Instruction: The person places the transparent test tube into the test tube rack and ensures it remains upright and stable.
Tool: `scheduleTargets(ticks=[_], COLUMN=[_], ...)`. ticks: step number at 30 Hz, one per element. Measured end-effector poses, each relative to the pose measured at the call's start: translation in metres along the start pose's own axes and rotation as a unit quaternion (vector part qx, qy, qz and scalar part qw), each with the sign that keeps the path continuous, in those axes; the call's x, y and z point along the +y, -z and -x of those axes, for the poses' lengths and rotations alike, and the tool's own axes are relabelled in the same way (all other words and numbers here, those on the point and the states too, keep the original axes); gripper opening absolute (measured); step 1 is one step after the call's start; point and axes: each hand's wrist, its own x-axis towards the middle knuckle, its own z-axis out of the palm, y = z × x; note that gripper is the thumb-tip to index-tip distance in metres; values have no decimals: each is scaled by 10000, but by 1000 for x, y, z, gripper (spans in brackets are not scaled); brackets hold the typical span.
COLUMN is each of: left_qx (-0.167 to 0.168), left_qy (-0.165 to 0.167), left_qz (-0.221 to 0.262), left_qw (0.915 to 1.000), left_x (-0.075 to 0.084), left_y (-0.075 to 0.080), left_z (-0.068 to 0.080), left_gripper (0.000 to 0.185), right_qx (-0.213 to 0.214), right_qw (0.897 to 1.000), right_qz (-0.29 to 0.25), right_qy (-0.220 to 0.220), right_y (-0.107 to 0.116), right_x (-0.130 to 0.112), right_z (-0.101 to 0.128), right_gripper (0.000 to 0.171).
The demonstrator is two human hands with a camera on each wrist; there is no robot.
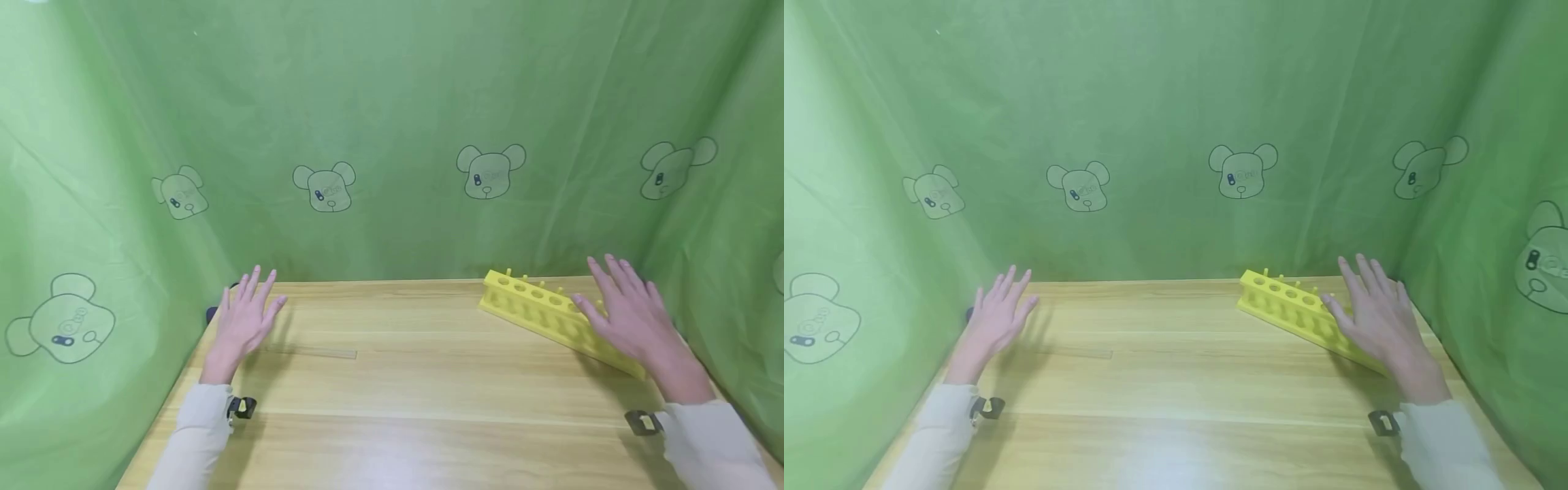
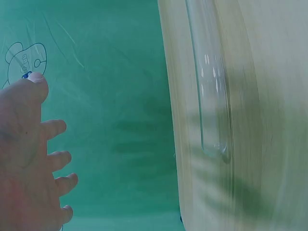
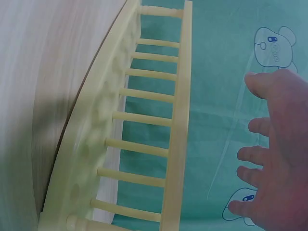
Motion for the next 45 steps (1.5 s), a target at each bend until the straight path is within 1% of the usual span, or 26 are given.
scheduleTargets(ticks=[10, 15, 19, 24, 32, 38, 45], left_qx=[66, -2, 22, 114, 122, 203, 274], left_qy=[-10, 26, 48, 21, -116, -359, -443], left_qz=[197, 299, 388, 437, 618, 825, 1002], left_qw=[9998, 9996, 9992, 9990, 9979, 9957, 9936], left_x=[13, 18, 24, 35, 57, 76, 92], left_y=[-2, -5, -8, -10, -10, -15, -19], left_z=[3, 7, 7, 6, 2, -1, -3], left_gripper=[70, 70, 70, 71, 68, 66, 66], right_qx=[244, 305, 366, 450, 571, 664, 749], right_qw=[9995, 9989, 9982, 9962, 9906, 9876, 9846], right_qz=[-213, -352, -474, -749, -1228, -1382, -1541], right_qy=[5, 13, 36, -8, -194, -343, -333], right_y=[4, 5, 5, 1, -2, -4, -7], right_x=[-5, -8, -8, -2, 9, 14, 20], right_z=[6, 11, 14, 19, 26, 33, 35], right_gripper=[77, 77, 77, 77, 77, 76, 73])
